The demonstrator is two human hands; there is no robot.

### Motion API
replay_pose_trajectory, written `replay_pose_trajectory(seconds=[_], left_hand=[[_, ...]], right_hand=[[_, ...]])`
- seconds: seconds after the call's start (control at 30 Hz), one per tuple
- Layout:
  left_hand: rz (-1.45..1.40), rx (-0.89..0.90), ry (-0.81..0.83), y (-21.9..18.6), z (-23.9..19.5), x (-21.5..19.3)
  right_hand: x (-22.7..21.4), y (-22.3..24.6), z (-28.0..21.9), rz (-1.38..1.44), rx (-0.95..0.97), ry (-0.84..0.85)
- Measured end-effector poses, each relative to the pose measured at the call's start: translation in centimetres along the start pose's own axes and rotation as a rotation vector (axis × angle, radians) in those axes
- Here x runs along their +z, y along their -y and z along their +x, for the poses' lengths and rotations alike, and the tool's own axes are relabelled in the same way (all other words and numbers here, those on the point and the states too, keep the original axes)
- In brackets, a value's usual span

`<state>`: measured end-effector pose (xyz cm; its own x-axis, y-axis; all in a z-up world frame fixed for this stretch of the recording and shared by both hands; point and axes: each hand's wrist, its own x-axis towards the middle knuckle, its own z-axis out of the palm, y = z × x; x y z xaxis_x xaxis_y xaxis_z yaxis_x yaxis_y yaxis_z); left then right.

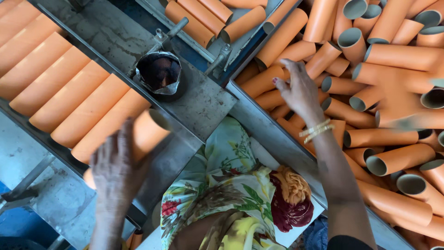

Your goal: The person sits at a machine and repeatedly picks up orange cylindrical objects from a pile, places them onto a conveyor belt, and then moves the processed cylinders into a collection bin. The task involves continuous manual handling of the cylinders to feed the machine and sort the output.

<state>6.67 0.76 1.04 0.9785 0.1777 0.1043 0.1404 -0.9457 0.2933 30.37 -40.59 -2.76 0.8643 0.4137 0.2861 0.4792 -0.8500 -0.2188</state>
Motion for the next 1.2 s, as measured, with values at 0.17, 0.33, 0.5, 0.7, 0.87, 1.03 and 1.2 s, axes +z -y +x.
replay_pose_trajectory(seconds=[0.17,0.33,0.5,0.7,0.87,1.03,1.2], left_hand=[[0.157,-0.036,0.002,2.5,-0.2,2.4],[0.181,-0.032,-0.030,2.8,-0.7,4.6],[0.092,-0.027,-0.049,2.4,-0.4,3.9],[-0.210,0.100,-0.054,-1.6,-1.6,0.8],[-0.398,0.417,-0.200,-6.6,-2.2,0.3],[-0.457,0.463,-0.044,-7.3,-2.2,1.5],[-0.205,0.208,-0.059,-2.5,-1.5,1.9]], right_hand=[[8.8,-9.1,-0.1,0.369,0.409,0.201],[10.4,-10.9,-0.8,0.790,0.586,0.139],[1.6,-5.2,-1.5,0.516,0.298,-0.065],[-8.8,8.3,-7.3,-0.043,-0.084,-0.451],[-10.8,15.4,-10.2,0.440,-0.217,-0.484],[-7.5,17.0,-9.8,0.898,-0.482,-0.024],[-5.6,4.9,-5.4,0.394,0.032,-0.062]])
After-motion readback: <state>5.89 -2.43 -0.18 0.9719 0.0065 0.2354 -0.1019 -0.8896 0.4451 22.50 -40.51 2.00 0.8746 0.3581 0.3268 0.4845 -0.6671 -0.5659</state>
